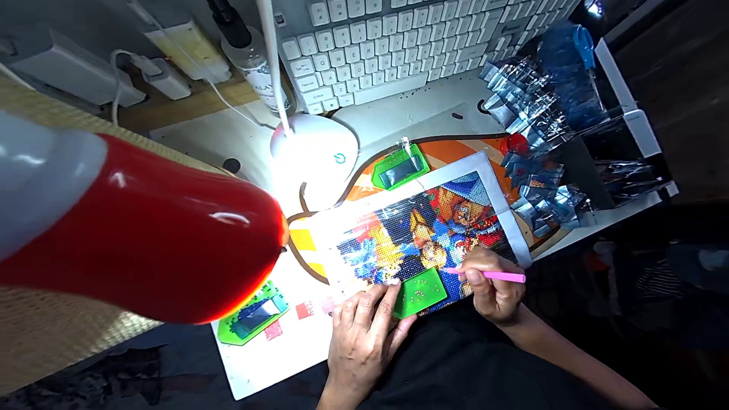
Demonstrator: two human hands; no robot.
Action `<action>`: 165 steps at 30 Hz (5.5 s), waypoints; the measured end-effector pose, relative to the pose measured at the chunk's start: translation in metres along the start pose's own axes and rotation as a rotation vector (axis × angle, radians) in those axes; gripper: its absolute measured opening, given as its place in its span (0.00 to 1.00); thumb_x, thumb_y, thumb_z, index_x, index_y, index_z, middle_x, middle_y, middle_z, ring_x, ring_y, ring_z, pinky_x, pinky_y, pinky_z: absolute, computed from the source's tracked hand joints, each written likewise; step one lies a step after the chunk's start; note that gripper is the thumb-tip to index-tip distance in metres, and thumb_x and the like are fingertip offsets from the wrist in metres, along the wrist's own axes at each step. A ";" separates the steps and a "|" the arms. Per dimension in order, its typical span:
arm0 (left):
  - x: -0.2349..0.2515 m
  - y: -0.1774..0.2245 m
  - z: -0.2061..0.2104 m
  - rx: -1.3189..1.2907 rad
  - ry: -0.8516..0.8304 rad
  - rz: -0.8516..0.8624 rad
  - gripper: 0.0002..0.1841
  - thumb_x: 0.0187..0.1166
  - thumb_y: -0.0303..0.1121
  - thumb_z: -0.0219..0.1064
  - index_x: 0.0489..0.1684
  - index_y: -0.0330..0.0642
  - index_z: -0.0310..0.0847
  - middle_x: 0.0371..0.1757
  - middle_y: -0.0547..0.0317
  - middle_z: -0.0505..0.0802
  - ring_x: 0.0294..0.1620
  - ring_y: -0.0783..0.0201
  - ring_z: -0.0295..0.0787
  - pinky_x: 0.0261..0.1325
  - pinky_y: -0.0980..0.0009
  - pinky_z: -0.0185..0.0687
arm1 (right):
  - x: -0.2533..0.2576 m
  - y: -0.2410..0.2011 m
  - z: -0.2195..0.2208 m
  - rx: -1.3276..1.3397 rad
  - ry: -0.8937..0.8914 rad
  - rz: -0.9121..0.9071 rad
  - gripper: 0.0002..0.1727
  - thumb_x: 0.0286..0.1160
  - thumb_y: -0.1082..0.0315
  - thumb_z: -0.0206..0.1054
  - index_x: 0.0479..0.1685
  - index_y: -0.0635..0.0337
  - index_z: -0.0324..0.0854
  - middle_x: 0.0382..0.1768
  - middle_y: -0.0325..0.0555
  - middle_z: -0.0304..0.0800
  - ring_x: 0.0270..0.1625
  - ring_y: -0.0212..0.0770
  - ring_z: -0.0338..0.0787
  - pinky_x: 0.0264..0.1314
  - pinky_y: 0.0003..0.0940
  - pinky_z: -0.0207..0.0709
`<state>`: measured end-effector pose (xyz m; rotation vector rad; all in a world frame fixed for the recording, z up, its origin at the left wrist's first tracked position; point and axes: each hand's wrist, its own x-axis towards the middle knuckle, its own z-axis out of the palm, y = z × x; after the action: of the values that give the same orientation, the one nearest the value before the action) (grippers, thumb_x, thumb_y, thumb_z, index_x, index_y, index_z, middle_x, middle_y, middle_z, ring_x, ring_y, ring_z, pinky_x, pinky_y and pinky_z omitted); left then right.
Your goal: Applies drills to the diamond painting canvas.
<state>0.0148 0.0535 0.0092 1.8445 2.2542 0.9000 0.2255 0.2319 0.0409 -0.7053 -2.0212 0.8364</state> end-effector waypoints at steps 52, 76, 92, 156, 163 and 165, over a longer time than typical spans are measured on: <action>-0.002 0.001 0.003 -0.004 -0.002 -0.003 0.32 0.63 0.64 0.77 0.68 0.64 0.89 0.66 0.68 0.90 0.65 0.64 0.84 0.67 0.62 0.76 | 0.018 0.007 0.006 -0.181 -0.046 0.038 0.16 0.87 0.60 0.58 0.43 0.61 0.88 0.40 0.40 0.93 0.50 0.30 0.91 0.58 0.25 0.85; 0.001 0.002 0.002 0.000 0.001 -0.006 0.32 0.63 0.63 0.76 0.69 0.65 0.88 0.66 0.68 0.90 0.65 0.64 0.84 0.67 0.63 0.77 | -0.008 0.001 0.007 0.025 -0.127 -0.065 0.18 0.87 0.55 0.57 0.40 0.57 0.86 0.36 0.41 0.93 0.46 0.34 0.93 0.53 0.29 0.86; -0.001 0.002 0.003 -0.014 0.002 -0.005 0.32 0.62 0.63 0.77 0.68 0.63 0.89 0.66 0.66 0.90 0.65 0.63 0.84 0.68 0.63 0.77 | 0.019 0.010 0.010 -0.093 -0.020 0.113 0.16 0.88 0.63 0.57 0.45 0.61 0.89 0.39 0.37 0.93 0.45 0.26 0.91 0.53 0.23 0.87; 0.001 0.002 0.003 0.012 0.009 -0.019 0.33 0.63 0.64 0.76 0.69 0.65 0.88 0.65 0.68 0.90 0.64 0.63 0.84 0.66 0.61 0.76 | 0.015 0.002 0.006 0.010 -0.013 0.075 0.17 0.89 0.60 0.54 0.42 0.59 0.86 0.37 0.37 0.90 0.44 0.27 0.90 0.49 0.23 0.86; 0.001 0.002 0.001 -0.002 0.010 -0.008 0.31 0.64 0.63 0.76 0.68 0.64 0.89 0.65 0.68 0.91 0.63 0.64 0.84 0.66 0.62 0.76 | 0.018 0.003 0.012 -0.061 -0.039 0.077 0.16 0.88 0.61 0.57 0.44 0.61 0.89 0.38 0.38 0.92 0.45 0.26 0.91 0.53 0.23 0.86; 0.000 0.001 0.002 0.000 0.003 -0.001 0.32 0.63 0.63 0.76 0.68 0.64 0.89 0.65 0.68 0.90 0.64 0.64 0.84 0.65 0.63 0.76 | 0.018 0.003 0.014 -0.073 -0.046 0.078 0.16 0.88 0.62 0.57 0.45 0.61 0.89 0.39 0.38 0.93 0.46 0.26 0.92 0.54 0.23 0.87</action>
<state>0.0166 0.0542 0.0085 1.8430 2.2569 0.9033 0.2050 0.2430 0.0409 -0.8174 -2.0857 0.8343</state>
